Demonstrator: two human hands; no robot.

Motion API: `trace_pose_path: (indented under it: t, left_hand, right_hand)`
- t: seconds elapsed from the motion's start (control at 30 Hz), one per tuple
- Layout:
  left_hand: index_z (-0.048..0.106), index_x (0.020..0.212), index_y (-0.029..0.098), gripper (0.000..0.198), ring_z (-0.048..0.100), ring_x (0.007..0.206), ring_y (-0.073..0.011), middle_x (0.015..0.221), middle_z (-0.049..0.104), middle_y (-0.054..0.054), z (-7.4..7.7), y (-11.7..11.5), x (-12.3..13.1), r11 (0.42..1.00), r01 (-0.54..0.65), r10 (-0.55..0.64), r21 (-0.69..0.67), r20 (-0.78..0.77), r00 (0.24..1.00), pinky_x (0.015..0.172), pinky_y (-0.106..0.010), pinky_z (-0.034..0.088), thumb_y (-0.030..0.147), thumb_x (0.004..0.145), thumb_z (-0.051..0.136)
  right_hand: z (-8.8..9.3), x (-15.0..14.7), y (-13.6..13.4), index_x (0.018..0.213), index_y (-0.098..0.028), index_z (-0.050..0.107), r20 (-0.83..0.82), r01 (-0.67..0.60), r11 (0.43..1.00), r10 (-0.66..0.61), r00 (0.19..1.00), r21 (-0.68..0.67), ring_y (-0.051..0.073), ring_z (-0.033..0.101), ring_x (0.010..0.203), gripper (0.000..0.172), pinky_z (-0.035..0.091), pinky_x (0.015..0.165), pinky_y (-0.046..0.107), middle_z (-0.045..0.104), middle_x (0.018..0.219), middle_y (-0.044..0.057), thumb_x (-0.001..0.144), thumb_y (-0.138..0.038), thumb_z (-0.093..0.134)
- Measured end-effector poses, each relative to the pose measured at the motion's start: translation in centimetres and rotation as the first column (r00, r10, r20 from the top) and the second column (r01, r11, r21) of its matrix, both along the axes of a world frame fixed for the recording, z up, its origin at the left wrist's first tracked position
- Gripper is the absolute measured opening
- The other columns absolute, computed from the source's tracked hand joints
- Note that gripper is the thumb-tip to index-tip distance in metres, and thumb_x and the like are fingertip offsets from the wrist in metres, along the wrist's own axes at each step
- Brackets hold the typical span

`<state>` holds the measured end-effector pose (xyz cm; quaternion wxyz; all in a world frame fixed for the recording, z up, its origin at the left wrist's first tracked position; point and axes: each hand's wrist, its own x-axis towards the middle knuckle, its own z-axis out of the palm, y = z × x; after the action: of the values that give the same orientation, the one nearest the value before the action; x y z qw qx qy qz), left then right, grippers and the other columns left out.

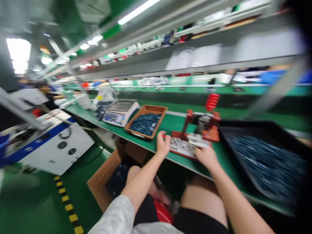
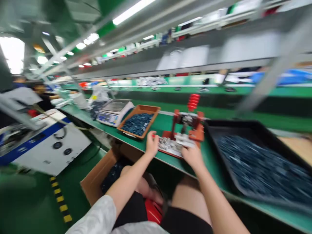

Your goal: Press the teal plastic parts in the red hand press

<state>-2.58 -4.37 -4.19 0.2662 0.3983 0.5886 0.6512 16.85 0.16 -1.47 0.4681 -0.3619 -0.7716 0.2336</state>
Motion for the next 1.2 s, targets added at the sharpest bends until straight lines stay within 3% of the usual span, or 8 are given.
trace_pose_path:
  t: [0.07, 0.2, 0.37, 0.53, 0.73, 0.87, 1.0, 1.2]
  left_hand:
    - [0.059, 0.122, 0.018, 0.033, 0.054, 0.128, -0.0287, 0.133, 0.057, -0.022, -0.8, -1.9, 0.5, 0.988, -0.145, 0.15, 0.051, -0.122, 0.981, 0.115, -0.049, 0.04, 0.034, 0.094, 0.065]
    - [0.061, 0.126, 0.017, 0.041, 0.061, 0.112, -0.0248, 0.121, 0.063, -0.016, -3.4, -6.5, 1.8, 0.998, 0.045, -0.049, -0.053, -0.072, 0.996, 0.104, -0.043, 0.047, 0.042, 0.094, 0.064]
    - [0.073, 0.118, 0.017, 0.043, 0.068, 0.101, -0.0218, 0.114, 0.071, -0.013, -4.2, -11.1, 5.7, 0.884, 0.431, -0.403, -0.179, 0.171, 0.899, 0.093, -0.035, 0.054, 0.049, 0.09, 0.07]
    - [0.078, 0.11, 0.019, 0.043, 0.066, 0.113, -0.0258, 0.123, 0.07, -0.013, -3.9, -11.5, 7.3, 0.909, 0.4, -0.355, -0.12, 0.281, 0.892, 0.098, -0.038, 0.055, 0.055, 0.089, 0.07]
    - [0.08, 0.107, 0.019, 0.043, 0.064, 0.118, -0.0266, 0.124, 0.07, -0.013, -4.6, -12.7, 6.1, 0.939, 0.329, -0.309, -0.101, 0.175, 0.935, 0.105, -0.038, 0.052, 0.057, 0.089, 0.07]
    - [0.077, 0.11, 0.018, 0.043, 0.065, 0.119, -0.0269, 0.126, 0.07, -0.014, -5.6, -13.4, 5.0, 0.952, 0.297, -0.26, -0.081, 0.306, 0.916, 0.105, -0.038, 0.053, 0.055, 0.087, 0.073]
    - [0.075, 0.105, 0.017, 0.048, 0.072, 0.1, -0.0243, 0.11, 0.075, -0.014, -7.2, -14.2, 0.7, 0.987, 0.134, -0.086, -0.084, 0.429, 0.899, 0.092, -0.037, 0.059, 0.06, 0.082, 0.076]
    - [0.074, 0.107, 0.011, 0.053, 0.075, 0.09, -0.0253, 0.106, 0.076, -0.019, -11.7, -18.2, -14.9, 0.899, -0.351, 0.385, -0.262, 0.091, 0.919, 0.083, -0.038, 0.061, 0.058, 0.081, 0.071]
  right_hand:
    - [-1.0, 0.9, -0.8, 0.087, -0.019, 0.064, 0.065, 0.156, 0.985, -0.151, 0.986, -0.076, 0.033, 0.064, 0.104, 0.018, 0.052, 0.099, 0.05, 0.07, 0.097, 0.014, 0.085, -0.021, 0.047]
    - [-3.7, 1.8, -4.3, 0.091, -0.018, 0.065, 0.036, 0.316, 0.925, -0.316, 0.948, -0.211, 0.028, 0.066, 0.093, 0.016, 0.054, 0.093, 0.046, 0.071, 0.096, 0.014, 0.09, -0.028, 0.052]
    - [-5.2, 1.0, -11.6, 0.099, -0.021, 0.071, -0.365, -0.099, 0.847, -0.117, 0.923, -0.522, 0.023, 0.07, 0.087, 0.023, 0.059, 0.083, 0.037, 0.075, 0.099, 0.008, 0.084, -0.037, 0.069]
    - [-4.7, 0.5, -13.4, 0.093, -0.021, 0.073, -0.472, -0.226, 0.794, -0.086, 0.877, -0.564, 0.021, 0.07, 0.088, 0.018, 0.059, 0.084, 0.036, 0.076, 0.096, 0.006, 0.082, -0.036, 0.073]
    - [-5.2, -1.1, -14.9, 0.091, -0.022, 0.071, -0.461, -0.191, 0.783, -0.134, 0.877, -0.592, 0.021, 0.069, 0.081, 0.017, 0.06, 0.077, 0.036, 0.074, 0.09, 0.004, 0.087, -0.038, 0.067]
    - [-5.1, -2.0, -15.6, 0.1, -0.027, 0.069, -0.447, -0.247, 0.747, -0.075, 0.891, -0.617, 0.021, 0.071, 0.082, 0.018, 0.061, 0.077, 0.036, 0.074, 0.091, 0.0, 0.087, -0.038, 0.065]
    - [-3.3, -0.2, -14.6, 0.118, -0.037, 0.065, -0.271, -0.14, 0.804, -0.027, 0.962, -0.579, 0.023, 0.072, 0.088, 0.036, 0.062, 0.079, 0.04, 0.075, 0.104, -0.002, 0.082, -0.034, 0.067]
    - [-1.3, 5.3, -10.3, 0.099, -0.024, 0.073, -0.028, 0.046, 0.932, -0.06, 0.998, -0.359, 0.028, 0.072, 0.088, 0.022, 0.061, 0.082, 0.045, 0.076, 0.101, 0.008, 0.091, -0.041, 0.061]
